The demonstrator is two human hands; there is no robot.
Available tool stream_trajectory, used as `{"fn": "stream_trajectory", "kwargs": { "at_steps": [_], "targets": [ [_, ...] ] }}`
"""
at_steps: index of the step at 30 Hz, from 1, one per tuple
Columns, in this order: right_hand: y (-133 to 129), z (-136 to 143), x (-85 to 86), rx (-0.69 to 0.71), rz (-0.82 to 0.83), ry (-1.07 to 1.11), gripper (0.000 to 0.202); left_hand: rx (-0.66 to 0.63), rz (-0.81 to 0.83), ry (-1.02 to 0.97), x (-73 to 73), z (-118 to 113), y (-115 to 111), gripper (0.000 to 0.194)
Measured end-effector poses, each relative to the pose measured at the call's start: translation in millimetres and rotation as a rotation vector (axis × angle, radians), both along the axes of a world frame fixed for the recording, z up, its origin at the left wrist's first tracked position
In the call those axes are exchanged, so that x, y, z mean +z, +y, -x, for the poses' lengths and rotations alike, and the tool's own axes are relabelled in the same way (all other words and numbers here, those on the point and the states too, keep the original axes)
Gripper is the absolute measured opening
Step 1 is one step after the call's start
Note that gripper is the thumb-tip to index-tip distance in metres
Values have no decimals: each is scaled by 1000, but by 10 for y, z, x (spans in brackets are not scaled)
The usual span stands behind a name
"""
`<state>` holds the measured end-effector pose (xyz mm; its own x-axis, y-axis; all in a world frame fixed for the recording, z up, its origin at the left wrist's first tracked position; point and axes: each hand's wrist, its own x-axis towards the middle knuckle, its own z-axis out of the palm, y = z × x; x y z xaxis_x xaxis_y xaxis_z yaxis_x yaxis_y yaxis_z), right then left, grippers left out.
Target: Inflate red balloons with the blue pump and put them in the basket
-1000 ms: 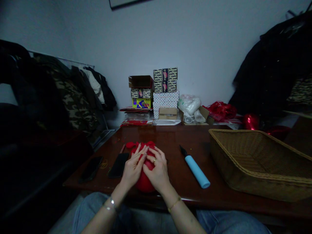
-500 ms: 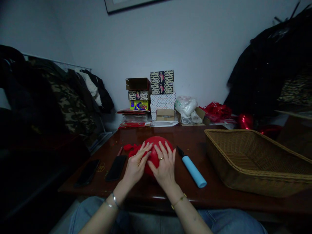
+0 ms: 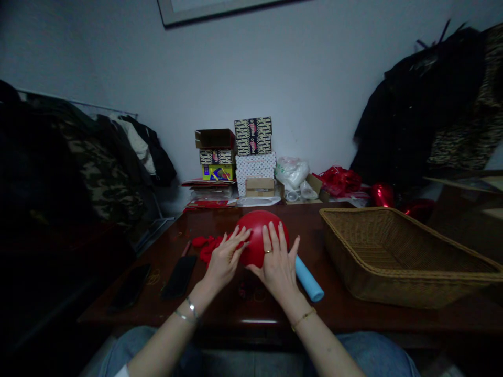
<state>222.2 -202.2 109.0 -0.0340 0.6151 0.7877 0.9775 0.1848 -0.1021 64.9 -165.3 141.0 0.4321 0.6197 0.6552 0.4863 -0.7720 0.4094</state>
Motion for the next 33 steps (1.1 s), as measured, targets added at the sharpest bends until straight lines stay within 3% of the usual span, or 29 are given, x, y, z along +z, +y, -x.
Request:
{"fn": "stream_trajectory", "kwargs": {
  "at_steps": [6, 13, 33],
  "targets": [
    [-49, -246, 35, -88, -8, -38, 98, -8, -150, 134, 77, -224, -33, 43],
    [-148, -559, 134, -164, -9, -78, 96, -35, -216, 173, 145, -530, -23, 44],
    [-314, -1399, 393, -376, -97, -122, 93, -201, -206, 95, 388, -1513, 26, 40]
  ]
}}
